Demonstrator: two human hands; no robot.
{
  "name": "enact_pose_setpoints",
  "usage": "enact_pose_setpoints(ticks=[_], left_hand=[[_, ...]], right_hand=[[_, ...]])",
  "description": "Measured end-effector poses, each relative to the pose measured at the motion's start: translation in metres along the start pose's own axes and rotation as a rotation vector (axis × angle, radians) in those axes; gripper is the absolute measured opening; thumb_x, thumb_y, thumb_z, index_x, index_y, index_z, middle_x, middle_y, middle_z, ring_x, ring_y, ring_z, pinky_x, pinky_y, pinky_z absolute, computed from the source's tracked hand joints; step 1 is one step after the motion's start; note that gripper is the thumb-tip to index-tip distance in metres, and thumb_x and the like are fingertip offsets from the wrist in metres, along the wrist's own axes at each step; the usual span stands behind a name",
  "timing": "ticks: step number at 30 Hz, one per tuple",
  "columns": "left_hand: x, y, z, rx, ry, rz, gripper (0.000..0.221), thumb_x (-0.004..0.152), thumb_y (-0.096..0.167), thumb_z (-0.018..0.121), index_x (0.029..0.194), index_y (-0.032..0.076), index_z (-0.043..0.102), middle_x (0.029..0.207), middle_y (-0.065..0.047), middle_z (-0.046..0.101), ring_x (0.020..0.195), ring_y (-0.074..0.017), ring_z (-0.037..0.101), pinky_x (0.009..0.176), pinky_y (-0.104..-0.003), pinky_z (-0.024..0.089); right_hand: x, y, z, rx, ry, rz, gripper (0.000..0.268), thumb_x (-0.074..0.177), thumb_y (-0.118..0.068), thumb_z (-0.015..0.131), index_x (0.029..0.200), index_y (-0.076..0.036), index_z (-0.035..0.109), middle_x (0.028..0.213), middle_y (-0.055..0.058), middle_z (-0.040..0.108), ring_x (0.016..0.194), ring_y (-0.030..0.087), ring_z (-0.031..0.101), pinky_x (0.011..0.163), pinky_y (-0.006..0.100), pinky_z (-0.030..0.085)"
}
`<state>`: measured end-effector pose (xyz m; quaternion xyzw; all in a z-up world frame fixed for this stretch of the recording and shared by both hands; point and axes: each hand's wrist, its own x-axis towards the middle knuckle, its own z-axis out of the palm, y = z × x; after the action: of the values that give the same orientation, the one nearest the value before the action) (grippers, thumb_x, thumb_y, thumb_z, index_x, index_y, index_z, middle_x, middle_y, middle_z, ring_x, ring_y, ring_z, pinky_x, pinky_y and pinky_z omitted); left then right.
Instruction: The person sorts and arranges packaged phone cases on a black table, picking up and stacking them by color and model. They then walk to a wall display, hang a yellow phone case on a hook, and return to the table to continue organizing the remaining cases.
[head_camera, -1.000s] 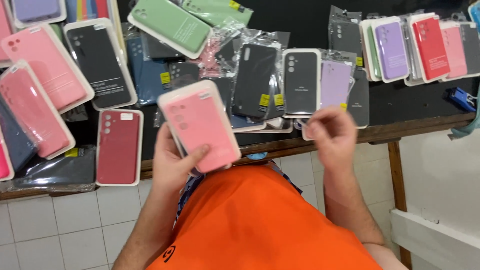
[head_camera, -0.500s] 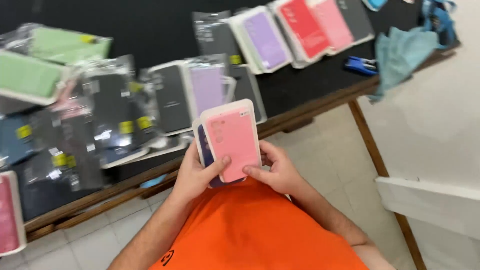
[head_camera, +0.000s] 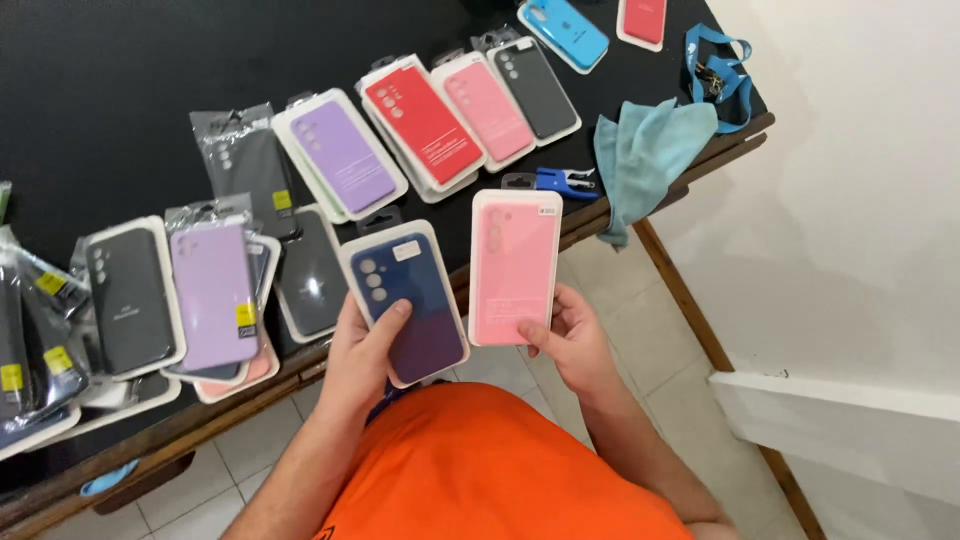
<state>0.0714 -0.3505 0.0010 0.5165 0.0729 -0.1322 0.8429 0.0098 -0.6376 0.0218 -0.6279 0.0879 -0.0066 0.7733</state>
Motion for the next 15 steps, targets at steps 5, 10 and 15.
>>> enact_pose_setpoints(ticks=[5, 10, 15], left_hand=[[0.039, -0.007, 0.001, 0.089, 0.037, 0.042, 0.037, 0.109, 0.005, 0.075, 0.144, 0.0, 0.065, 0.104, -0.018, 0.082, 0.078, -0.0229, 0.083, 0.063, -0.036, 0.073], [0.086, 0.031, 0.04, 0.16, 0.017, 0.009, 0.039, 0.11, 0.008, 0.075, 0.147, -0.002, 0.067, 0.108, -0.019, 0.083, 0.086, -0.0273, 0.083, 0.074, -0.046, 0.074], [0.122, 0.03, 0.07, 0.196, 0.139, 0.054, 0.047, 0.107, 0.006, 0.079, 0.152, 0.0, 0.067, 0.126, -0.014, 0.08, 0.113, -0.0208, 0.077, 0.103, -0.046, 0.068]], right_hand=[[0.038, -0.027, -0.006, -0.025, 0.055, -0.023, 0.043, 0.091, -0.005, 0.096, 0.127, -0.001, 0.073, 0.092, 0.008, 0.076, 0.075, 0.016, 0.075, 0.055, 0.031, 0.069], [0.079, -0.019, -0.042, -0.067, 0.1, -0.031, 0.046, 0.088, -0.004, 0.099, 0.127, -0.001, 0.074, 0.088, 0.01, 0.076, 0.069, 0.019, 0.076, 0.054, 0.032, 0.069], [0.122, -0.021, -0.097, -0.087, 0.173, -0.042, 0.04, 0.095, -0.005, 0.094, 0.129, -0.003, 0.073, 0.09, 0.007, 0.074, 0.071, 0.016, 0.073, 0.056, 0.033, 0.068]])
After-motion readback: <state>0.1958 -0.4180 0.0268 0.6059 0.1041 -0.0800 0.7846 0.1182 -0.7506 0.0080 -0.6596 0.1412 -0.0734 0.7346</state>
